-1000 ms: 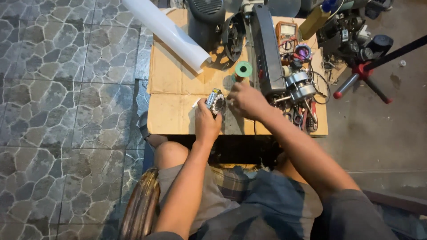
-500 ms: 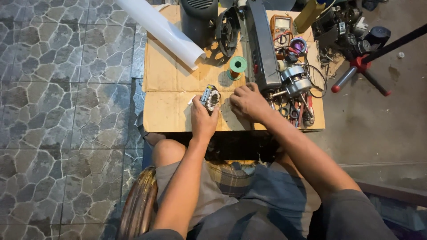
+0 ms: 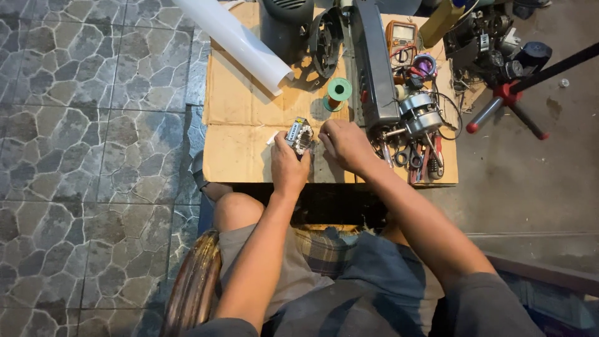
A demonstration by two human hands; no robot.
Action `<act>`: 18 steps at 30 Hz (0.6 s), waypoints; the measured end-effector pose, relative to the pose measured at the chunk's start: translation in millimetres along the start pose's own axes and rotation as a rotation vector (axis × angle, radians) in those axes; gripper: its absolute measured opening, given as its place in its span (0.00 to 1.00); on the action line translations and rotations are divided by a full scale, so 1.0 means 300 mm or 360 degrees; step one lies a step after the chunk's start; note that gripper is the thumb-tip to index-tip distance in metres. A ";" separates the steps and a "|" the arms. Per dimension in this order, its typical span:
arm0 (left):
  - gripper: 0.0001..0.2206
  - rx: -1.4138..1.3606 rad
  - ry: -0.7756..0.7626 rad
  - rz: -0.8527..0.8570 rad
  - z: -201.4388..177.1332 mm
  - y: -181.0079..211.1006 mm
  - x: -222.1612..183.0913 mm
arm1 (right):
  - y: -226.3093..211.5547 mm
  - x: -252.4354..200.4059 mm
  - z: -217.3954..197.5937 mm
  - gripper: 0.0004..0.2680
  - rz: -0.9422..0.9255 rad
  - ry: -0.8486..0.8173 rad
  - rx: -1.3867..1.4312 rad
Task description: Assembling and inspecting the components of an electric motor stator on a repair bench.
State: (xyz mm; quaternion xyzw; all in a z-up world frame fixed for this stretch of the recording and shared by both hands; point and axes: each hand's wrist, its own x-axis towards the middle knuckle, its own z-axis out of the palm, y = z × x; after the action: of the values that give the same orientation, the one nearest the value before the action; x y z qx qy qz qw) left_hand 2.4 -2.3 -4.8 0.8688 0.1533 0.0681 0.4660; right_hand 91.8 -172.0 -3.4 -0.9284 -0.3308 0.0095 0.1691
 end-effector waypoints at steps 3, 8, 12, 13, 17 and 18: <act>0.27 -0.0018 -0.0010 -0.0010 -0.010 0.023 -0.010 | -0.040 0.000 0.022 0.06 0.0275 0.0027 0.0403; 0.28 0.0040 0.0070 0.0011 0.024 -0.009 -0.005 | -0.081 0.007 -0.022 0.07 0.0623 -0.0181 0.0674; 0.29 0.0050 0.0108 0.0031 0.028 -0.006 -0.004 | -0.045 0.013 -0.018 0.09 0.0722 -0.0342 0.0650; 0.29 0.0049 0.0109 0.0032 0.029 -0.006 -0.005 | -0.059 0.014 -0.030 0.09 0.0721 -0.0341 0.0650; 0.27 0.0094 0.0063 0.0033 0.014 0.005 -0.006 | -0.130 0.018 -0.090 0.11 0.0883 -0.0334 0.0947; 0.26 0.0106 0.0026 0.0028 0.007 0.012 -0.007 | -0.149 0.017 -0.108 0.11 0.0934 -0.0302 0.1126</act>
State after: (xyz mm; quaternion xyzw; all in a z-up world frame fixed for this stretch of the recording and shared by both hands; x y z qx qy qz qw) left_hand 1.7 -6.5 -2.8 0.8845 0.1515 0.0740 0.4350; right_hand 72.7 -146.6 41.9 -0.8630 -0.0448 0.2540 0.4344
